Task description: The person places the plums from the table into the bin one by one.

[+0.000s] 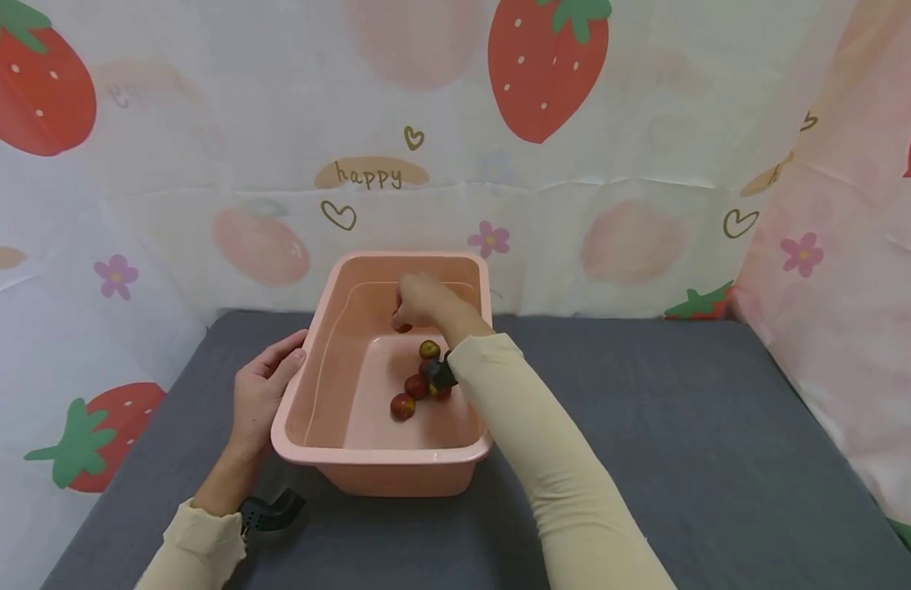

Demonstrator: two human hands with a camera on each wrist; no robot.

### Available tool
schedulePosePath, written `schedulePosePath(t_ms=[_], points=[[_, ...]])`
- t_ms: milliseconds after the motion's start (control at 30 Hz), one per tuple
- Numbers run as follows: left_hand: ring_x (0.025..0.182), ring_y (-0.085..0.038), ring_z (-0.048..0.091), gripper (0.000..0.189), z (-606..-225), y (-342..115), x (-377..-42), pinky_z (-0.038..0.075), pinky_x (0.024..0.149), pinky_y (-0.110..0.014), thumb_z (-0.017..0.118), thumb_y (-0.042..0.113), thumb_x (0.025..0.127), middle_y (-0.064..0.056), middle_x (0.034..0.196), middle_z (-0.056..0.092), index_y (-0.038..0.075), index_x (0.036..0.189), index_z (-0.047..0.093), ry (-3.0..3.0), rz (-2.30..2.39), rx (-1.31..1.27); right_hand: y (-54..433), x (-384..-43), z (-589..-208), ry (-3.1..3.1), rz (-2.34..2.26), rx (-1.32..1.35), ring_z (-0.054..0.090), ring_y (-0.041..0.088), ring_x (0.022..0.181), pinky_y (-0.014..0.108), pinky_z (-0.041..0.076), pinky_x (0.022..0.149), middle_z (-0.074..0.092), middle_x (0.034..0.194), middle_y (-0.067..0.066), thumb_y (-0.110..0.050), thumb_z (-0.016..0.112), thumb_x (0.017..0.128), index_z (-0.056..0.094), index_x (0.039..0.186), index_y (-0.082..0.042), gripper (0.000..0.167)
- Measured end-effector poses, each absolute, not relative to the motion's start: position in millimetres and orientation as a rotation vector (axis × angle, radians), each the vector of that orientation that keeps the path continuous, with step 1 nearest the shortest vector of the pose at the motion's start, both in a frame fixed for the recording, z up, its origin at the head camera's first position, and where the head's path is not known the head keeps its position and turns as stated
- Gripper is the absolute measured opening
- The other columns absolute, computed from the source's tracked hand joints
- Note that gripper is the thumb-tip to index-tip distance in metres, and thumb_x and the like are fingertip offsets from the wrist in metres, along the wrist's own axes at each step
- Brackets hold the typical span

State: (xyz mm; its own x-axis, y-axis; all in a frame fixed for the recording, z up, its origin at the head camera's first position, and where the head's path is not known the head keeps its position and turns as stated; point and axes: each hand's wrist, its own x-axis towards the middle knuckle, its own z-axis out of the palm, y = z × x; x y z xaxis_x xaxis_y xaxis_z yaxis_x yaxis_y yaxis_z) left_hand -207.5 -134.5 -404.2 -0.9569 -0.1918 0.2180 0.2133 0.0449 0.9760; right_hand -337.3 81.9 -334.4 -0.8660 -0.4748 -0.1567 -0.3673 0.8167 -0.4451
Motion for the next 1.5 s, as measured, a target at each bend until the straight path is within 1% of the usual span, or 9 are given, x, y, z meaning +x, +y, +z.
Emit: schedulePosePath(t_ms=[100,233,367,600,767,967,1100,1300,1500], points=[[0.089,-0.002,0.068,0.037,-402.8,-135.1,-208.3,0.058,0.076,-0.017,0.064,0.017,0.095,0.018,0.100,0.069,0.004,0.129,0.063,-2.034,-1.986,-0.016,81.8,-337.0,-334.3,2.718,-0.585,-0.640,0.057,0.015,0.077,0.024,0.047,0.072,0.072,0.079,0.002,-0.020,0.074,0.086,0.074,0.084,-0.009,0.011],[0.089,-0.001,0.068,0.037,-401.7,-136.1,-208.7,0.057,0.076,-0.017,0.064,0.017,0.095,0.018,0.101,0.069,0.004,0.129,0.063,-2.038,-1.974,-0.020,80.8,-336.6,-333.2,2.713,-0.570,-0.634,0.057,0.017,0.082,0.027,0.048,0.074,0.070,0.086,0.004,-0.022,0.073,0.087,0.073,0.089,-0.007,0.015],[0.090,-0.001,0.069,0.037,-400.8,-137.4,-208.5,0.057,0.076,-0.018,0.064,0.018,0.095,0.018,0.102,0.068,0.005,0.129,0.063,-2.047,-1.958,-0.026,80.0,-337.9,-333.3,2.718,-0.554,-0.637,0.056,0.018,0.083,0.026,0.049,0.073,0.068,0.091,0.006,-0.023,0.073,0.088,0.072,0.093,-0.005,0.019],[0.090,-0.002,0.069,0.037,-399.8,-138.2,-207.9,0.058,0.077,-0.018,0.064,0.020,0.095,0.016,0.104,0.068,0.006,0.129,0.063,-2.056,-1.954,-0.022,80.4,-338.6,-333.0,2.695,-0.589,-0.592,0.058,0.019,0.079,0.025,0.049,0.068,0.067,0.090,0.007,-0.025,0.071,0.089,0.071,0.094,-0.006,0.019],[0.091,-0.002,0.069,0.037,-401.6,-137.7,-207.7,0.058,0.077,-0.019,0.064,0.020,0.095,0.015,0.105,0.068,0.007,0.129,0.063,-2.075,-1.958,-0.004,81.7,-337.9,-330.2,2.733,-0.586,-0.615,0.057,0.019,0.085,0.027,0.049,0.075,0.068,0.094,0.006,-0.027,0.069,0.090,0.072,0.098,-0.007,0.022],[0.091,-0.003,0.069,0.037,-401.9,-137.0,-208.4,0.058,0.077,-0.020,0.065,0.020,0.094,0.014,0.106,0.068,0.007,0.129,0.063,-2.070,-1.992,0.006,84.0,-333.5,-319.4,2.766,-0.688,-0.695,0.062,0.021,0.091,0.033,0.053,0.084,0.071,0.099,0.009,-0.031,0.068,0.091,0.073,0.103,-0.007,0.027],[0.091,-0.003,0.069,0.037,-401.1,-137.2,-207.8,0.058,0.077,-0.020,0.065,0.019,0.094,0.012,0.107,0.068,0.006,0.129,0.063,-2.082,-2.002,0.000,87.3,-327.3,-311.3,2.771,-0.747,-0.718,0.063,0.021,0.094,0.035,0.054,0.086,0.070,0.105,0.009,-0.031,0.066,0.093,0.071,0.108,-0.007,0.029],[0.092,-0.002,0.069,0.037,-401.7,-138.0,-207.2,0.058,0.078,-0.020,0.065,0.019,0.094,0.013,0.107,0.068,0.006,0.129,0.063,-2.085,-1.999,0.010,93.3,-320.0,-302.7,2.756,-0.838,-0.745,0.064,0.020,0.091,0.034,0.055,0.083,0.069,0.106,0.008,-0.031,0.065,0.094,0.069,0.113,-0.008,0.030],[0.093,-0.002,0.069,0.037,-402.3,-138.4,-207.6,0.058,0.078,-0.020,0.065,0.019,0.094,0.011,0.108,0.068,0.006,0.129,0.063,-2.076,-1.997,0.002,102.9,-314.6,-294.6,2.777,-0.915,-0.794,0.063,0.020,0.091,0.034,0.053,0.082,0.070,0.101,0.007,-0.027,0.064,0.095,0.070,0.112,-0.008,0.026]])
